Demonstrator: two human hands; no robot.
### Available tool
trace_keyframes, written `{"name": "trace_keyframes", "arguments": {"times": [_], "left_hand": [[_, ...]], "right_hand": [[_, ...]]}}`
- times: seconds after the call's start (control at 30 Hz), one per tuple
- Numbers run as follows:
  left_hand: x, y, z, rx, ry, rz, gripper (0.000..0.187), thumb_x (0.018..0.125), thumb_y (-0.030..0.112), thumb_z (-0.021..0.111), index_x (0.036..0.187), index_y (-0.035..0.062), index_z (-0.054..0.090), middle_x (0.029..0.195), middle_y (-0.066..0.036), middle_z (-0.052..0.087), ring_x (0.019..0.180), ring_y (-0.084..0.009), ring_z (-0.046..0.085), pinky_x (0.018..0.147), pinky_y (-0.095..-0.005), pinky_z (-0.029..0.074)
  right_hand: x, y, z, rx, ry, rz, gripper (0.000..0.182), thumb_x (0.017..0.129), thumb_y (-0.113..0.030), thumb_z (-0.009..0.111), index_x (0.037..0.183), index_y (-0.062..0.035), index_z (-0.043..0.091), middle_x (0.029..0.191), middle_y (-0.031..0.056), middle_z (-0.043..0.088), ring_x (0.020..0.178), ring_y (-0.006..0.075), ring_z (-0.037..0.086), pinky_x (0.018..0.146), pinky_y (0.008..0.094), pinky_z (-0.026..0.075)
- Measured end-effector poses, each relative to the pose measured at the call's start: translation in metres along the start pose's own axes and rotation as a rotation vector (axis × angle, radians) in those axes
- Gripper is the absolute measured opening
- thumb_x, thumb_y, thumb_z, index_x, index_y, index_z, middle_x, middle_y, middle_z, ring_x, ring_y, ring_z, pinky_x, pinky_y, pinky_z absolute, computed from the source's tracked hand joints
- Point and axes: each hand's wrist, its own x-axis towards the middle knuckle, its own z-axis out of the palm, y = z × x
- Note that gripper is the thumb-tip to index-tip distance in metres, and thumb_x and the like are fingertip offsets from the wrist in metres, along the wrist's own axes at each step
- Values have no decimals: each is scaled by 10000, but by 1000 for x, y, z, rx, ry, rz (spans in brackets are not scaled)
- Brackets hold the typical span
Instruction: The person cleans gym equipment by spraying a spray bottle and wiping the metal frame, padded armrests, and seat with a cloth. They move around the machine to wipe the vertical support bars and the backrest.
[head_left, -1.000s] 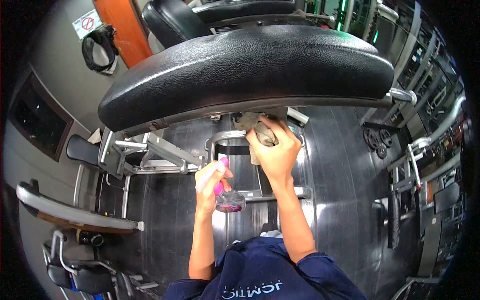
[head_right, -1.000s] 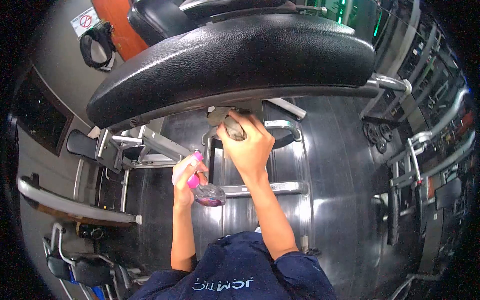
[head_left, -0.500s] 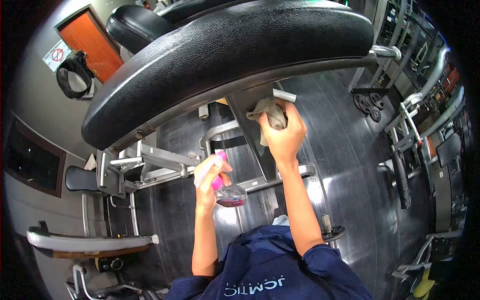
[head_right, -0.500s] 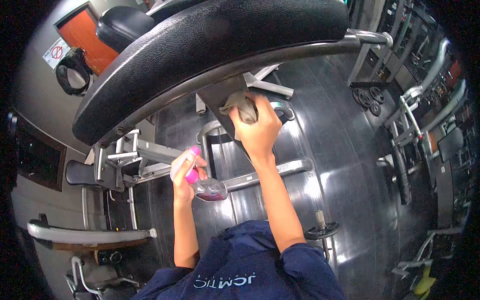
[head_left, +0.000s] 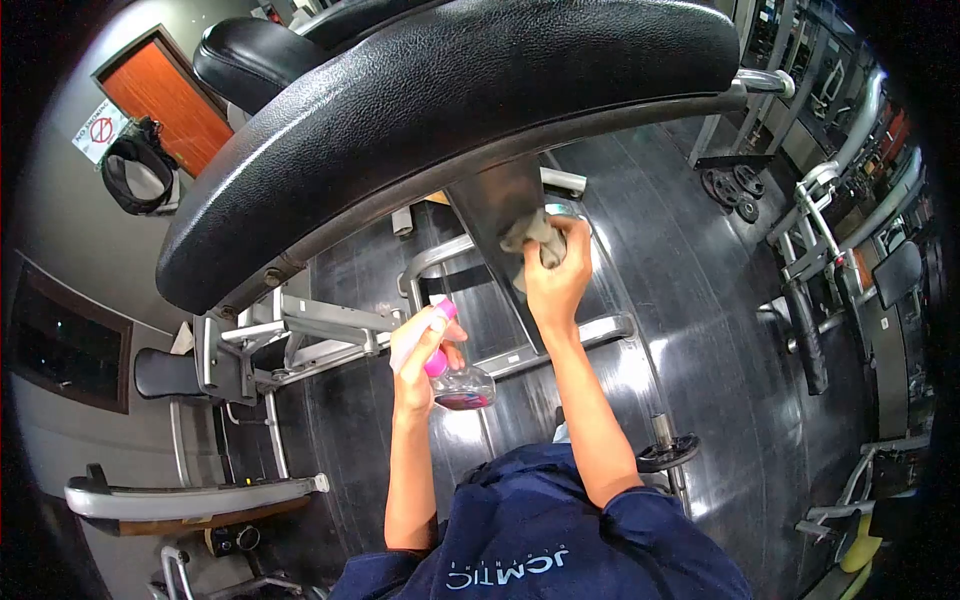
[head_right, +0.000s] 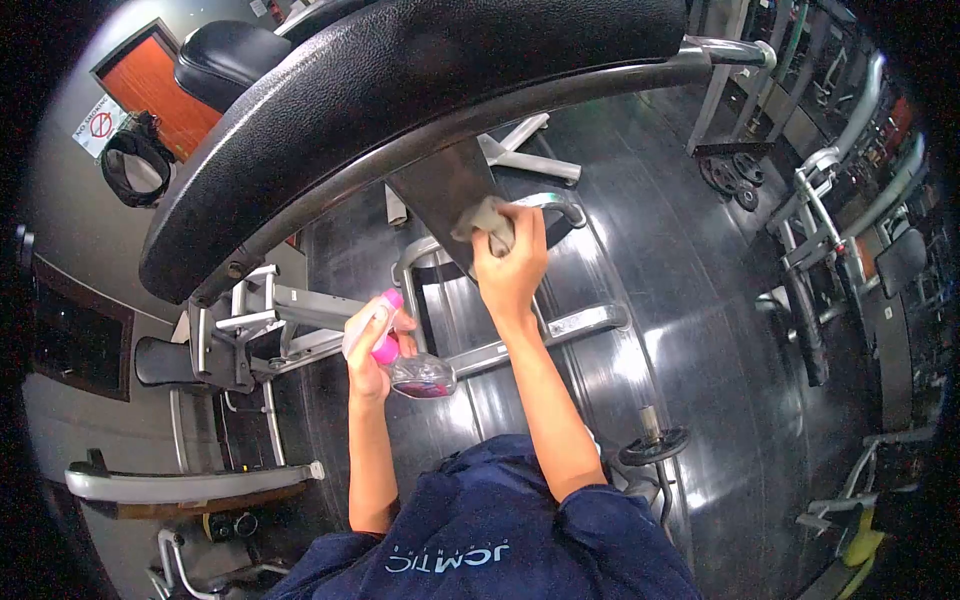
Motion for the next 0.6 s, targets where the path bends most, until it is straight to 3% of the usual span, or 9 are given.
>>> {"name": "trace_keyframes", "arguments": {"times": [0.13, 0.27, 0.37, 0.47, 0.6], "left_hand": [[-3, 0, -5, 25, 12, -10, 410, 942, 369, 555, 869, -31, 615, 756, -125, 616, 520, -164, 547, 535, -308, 480], [-5, -3, -10, 1, 50, -18, 398, 937, 358, 561, 925, -37, 613, 779, -128, 615, 527, -167, 547, 536, -309, 479], [-7, -5, -15, -5, 78, -26, 396, 933, 350, 570, 966, -43, 606, 791, -128, 613, 529, -169, 547, 537, -308, 479], [-7, -6, -18, 1, 88, -39, 403, 931, 349, 576, 991, -49, 601, 786, -126, 613, 529, -170, 546, 538, -305, 477], [-8, -8, -22, -3, 80, -35, 402, 932, 349, 576, 987, -49, 600, 783, -123, 612, 530, -171, 546, 538, -305, 475]], "right_hand": [[25, -30, 13, -85, 48, -222, 257, 695, -61, 739, 914, -52, 604, 920, 123, 581, 891, 344, 569, 755, 428, 466], [-1, 3, 18, -93, 84, -291, 323, 647, -96, 774, 936, -97, 628, 975, 127, 573, 933, 336, 546, 766, 435, 464], [-63, 60, 14, -154, -21, -197, 379, 603, -96, 804, 944, -113, 639, 994, 126, 572, 946, 331, 546, 770, 438, 473], [-84, 72, 8, -234, -117, -155, 372, 583, -97, 823, 911, -113, 648, 961, 110, 581, 909, 316, 562, 749, 422, 485], [-48, 31, 12, -154, -76, -187, 331, 577, -107, 840, 858, -118, 665, 880, 75, 590, 829, 285, 578, 697, 397, 491]]}}
